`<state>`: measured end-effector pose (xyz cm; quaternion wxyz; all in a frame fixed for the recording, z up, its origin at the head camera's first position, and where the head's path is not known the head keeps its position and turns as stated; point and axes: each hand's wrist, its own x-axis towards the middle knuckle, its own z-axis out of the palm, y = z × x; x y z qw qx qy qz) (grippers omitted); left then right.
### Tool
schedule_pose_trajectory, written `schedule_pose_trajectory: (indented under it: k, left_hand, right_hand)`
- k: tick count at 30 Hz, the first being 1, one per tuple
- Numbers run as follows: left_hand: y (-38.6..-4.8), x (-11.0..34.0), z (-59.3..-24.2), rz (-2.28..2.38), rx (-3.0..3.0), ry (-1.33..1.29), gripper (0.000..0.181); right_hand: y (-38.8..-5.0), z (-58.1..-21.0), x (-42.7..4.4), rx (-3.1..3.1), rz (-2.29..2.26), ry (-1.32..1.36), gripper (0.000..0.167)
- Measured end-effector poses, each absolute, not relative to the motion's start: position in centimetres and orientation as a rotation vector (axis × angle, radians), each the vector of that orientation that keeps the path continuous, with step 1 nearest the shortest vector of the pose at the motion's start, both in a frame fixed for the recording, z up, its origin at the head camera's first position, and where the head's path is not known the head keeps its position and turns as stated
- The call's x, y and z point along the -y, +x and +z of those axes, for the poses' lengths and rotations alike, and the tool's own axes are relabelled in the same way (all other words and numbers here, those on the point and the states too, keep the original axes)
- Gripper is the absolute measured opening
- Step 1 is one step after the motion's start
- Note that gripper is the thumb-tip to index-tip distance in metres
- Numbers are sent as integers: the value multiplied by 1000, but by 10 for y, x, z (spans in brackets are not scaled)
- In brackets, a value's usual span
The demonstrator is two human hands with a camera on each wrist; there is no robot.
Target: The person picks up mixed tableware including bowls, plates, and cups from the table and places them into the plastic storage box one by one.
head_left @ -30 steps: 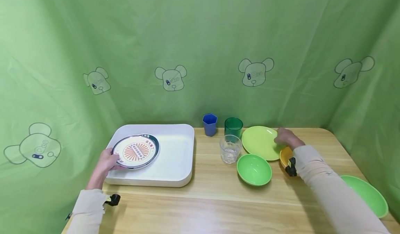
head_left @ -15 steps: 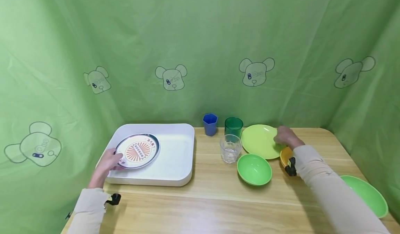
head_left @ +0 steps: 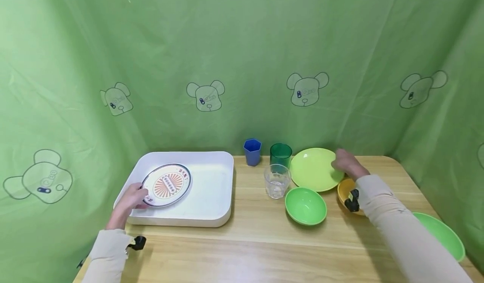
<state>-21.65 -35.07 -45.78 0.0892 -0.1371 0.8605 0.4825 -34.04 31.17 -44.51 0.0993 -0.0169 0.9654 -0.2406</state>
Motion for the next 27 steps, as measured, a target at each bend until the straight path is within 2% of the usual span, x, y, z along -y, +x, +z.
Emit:
schedule_pose_trajectory:
  k: [6,14,27]
  left_hand:
    - [-216,348,-458,1424,-2567,-380,44]
    - [-216,342,-458,1241,-2677,-326,65]
    - [-217,331,-455,1080,-2821,-247,63]
  right_hand:
    - [-339,-437,-308,-2819,-836,-33,53]
    - [-334,-424,-304,-2727,-954,26,61]
    - [-312,-408,-306,-2760,-1057,-10,64]
